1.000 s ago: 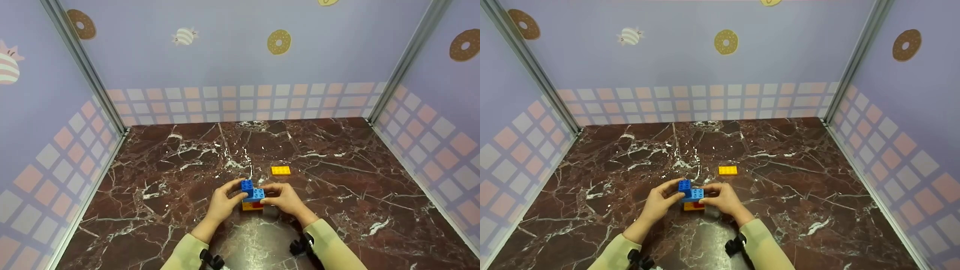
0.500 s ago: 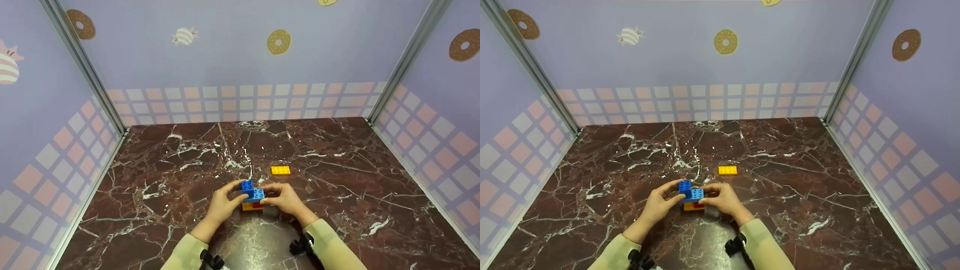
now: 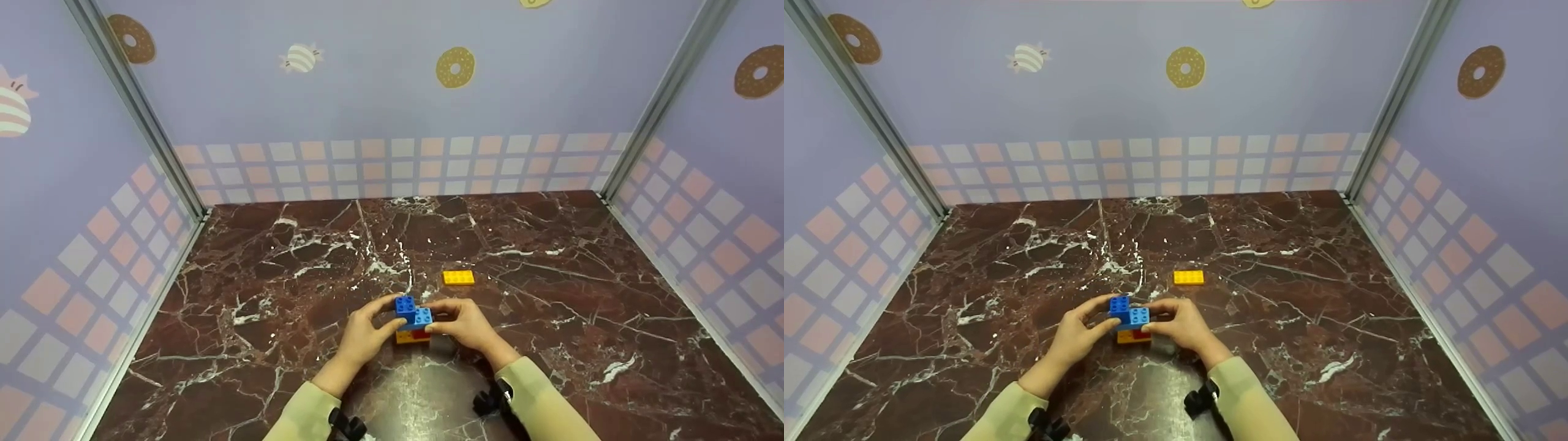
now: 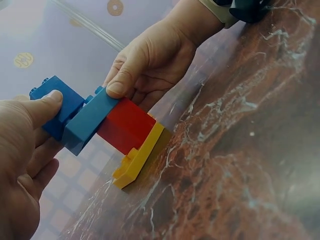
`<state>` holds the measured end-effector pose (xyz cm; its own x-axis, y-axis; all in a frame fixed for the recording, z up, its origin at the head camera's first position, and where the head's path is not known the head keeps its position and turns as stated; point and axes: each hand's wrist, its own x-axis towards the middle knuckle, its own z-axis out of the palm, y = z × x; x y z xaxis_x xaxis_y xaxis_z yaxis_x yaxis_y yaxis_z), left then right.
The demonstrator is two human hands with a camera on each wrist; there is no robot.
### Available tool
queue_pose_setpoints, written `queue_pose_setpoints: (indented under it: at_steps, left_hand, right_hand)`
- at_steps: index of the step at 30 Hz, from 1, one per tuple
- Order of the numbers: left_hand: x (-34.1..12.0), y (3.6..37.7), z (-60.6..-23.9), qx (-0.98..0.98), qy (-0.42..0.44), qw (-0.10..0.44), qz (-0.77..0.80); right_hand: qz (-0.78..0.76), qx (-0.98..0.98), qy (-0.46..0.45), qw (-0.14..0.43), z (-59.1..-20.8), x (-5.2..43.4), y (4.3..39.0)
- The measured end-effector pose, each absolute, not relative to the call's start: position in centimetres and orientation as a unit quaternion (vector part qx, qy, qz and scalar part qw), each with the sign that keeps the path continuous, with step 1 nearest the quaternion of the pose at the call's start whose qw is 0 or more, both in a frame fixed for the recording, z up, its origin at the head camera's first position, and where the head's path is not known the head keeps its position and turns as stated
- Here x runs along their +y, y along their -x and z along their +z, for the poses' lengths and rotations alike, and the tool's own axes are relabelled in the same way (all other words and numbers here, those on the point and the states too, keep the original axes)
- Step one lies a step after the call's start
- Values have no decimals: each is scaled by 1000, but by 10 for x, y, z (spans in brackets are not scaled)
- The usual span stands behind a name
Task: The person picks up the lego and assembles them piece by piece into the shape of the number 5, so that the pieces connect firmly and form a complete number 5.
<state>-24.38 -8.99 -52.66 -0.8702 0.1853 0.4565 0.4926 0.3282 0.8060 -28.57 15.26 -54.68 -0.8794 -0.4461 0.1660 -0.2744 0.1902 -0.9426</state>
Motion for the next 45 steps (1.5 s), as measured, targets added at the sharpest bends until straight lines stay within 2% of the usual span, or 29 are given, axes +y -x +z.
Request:
queue_pose_setpoints:
  at_steps: [30,39,45]
  left_hand:
    - [-92,246,-528,-798,230,154,-536]
    - [-91,244,-530,-813,240,190,-496]
    - [-91,244,-531,-815,241,191,-491]
  right_hand:
    - [-594,767,230,79,-546,151,286]
    - [-595,765,234,74,-549,152,287]
    - [-593,768,232,73,-548,152,286]
